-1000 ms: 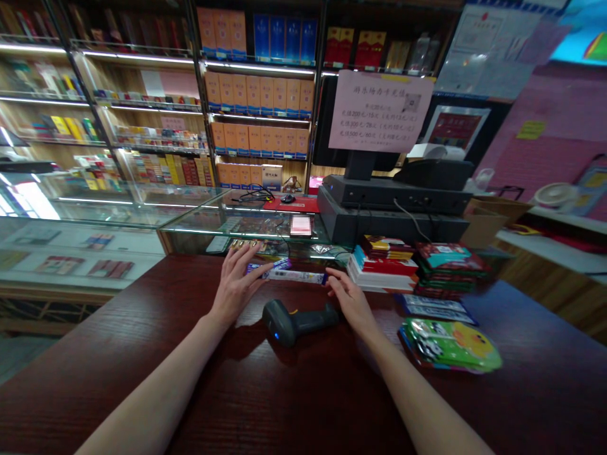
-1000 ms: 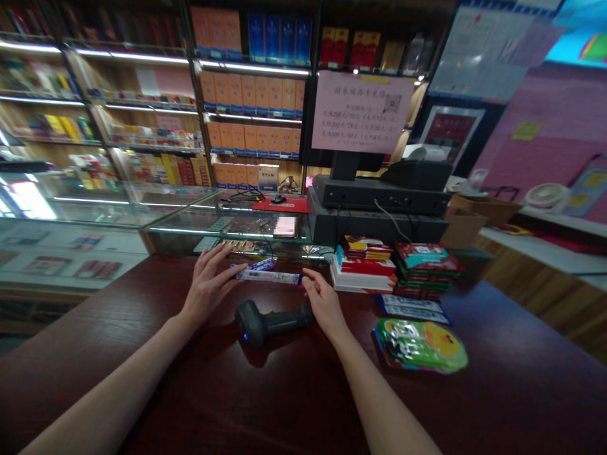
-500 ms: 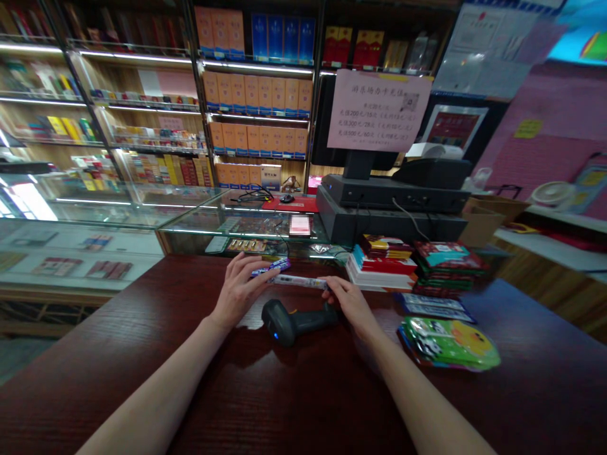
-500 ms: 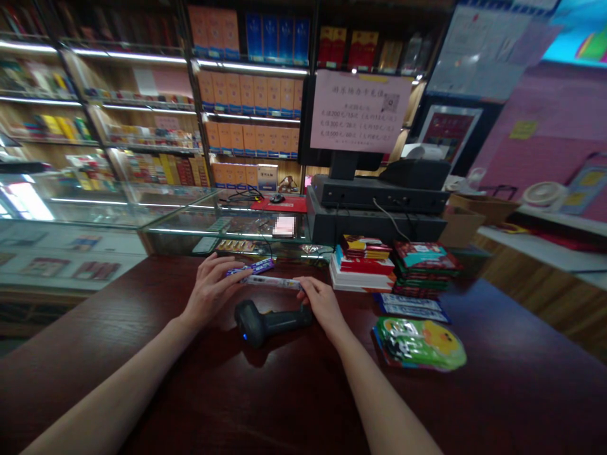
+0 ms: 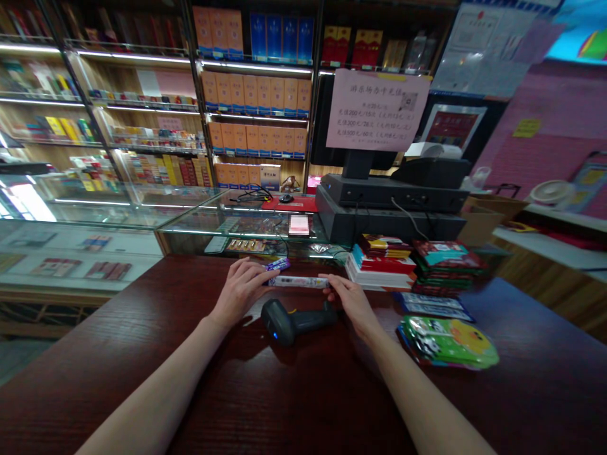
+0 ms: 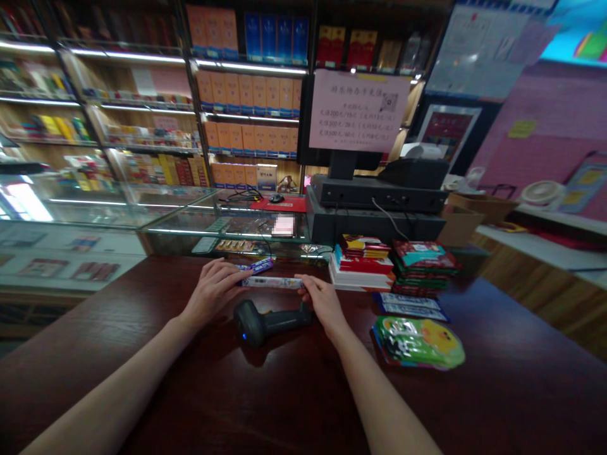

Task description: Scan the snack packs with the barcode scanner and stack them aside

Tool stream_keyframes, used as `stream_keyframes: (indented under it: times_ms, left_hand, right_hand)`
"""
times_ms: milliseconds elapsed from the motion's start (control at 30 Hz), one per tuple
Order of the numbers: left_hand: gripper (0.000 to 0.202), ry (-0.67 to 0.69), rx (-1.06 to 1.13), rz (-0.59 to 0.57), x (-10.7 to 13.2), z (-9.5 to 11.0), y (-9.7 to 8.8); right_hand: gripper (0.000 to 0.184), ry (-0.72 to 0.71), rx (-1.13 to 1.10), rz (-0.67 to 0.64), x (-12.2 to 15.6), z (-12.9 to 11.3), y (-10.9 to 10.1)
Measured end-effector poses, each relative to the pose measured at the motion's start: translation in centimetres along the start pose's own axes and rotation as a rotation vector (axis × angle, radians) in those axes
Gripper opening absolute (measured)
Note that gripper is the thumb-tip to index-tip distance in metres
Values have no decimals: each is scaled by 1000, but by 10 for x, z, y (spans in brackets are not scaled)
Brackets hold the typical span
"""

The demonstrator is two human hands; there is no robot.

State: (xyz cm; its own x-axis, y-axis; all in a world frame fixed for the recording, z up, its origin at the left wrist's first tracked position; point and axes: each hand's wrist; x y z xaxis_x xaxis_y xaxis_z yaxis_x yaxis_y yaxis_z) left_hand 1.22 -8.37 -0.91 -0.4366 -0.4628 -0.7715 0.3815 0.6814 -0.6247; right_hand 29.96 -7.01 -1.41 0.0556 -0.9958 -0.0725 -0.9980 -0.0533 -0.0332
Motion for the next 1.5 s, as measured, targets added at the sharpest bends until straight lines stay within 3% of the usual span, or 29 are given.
stream_keyframes:
  times_ms: [333, 633, 933, 1167, 1500]
  left_hand:
    - [34, -38, 65, -32, 1, -2, 3]
    - [24, -227, 245, -171, 8, -8, 12]
    - [30, -333, 415, -238, 2, -6, 4]
    - [31, -293, 402, -227, 5, -11, 5]
    - [46, -224, 200, -259, 12, -23, 8]
  right_hand:
    - [50, -127, 11, 27, -4, 5, -3]
    - [48, -282, 90, 18, -8, 10, -7]
    - [39, -427, 178, 24, -8, 10, -8]
    - [33, -459, 243, -20, -6, 6, -12]
    - [39, -726, 637, -137, -11, 7, -29]
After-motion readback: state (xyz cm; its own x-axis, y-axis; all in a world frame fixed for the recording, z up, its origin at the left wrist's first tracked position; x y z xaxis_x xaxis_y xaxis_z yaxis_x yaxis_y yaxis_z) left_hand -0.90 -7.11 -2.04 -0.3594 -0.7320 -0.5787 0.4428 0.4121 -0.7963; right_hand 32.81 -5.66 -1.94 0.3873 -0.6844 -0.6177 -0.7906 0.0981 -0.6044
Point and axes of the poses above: each hand's wrist, its own x-axis away from the middle knuckle, its own y-axis out of the palm, z = x × y, and after that the axes turned 3 degrees about -x, right-handed
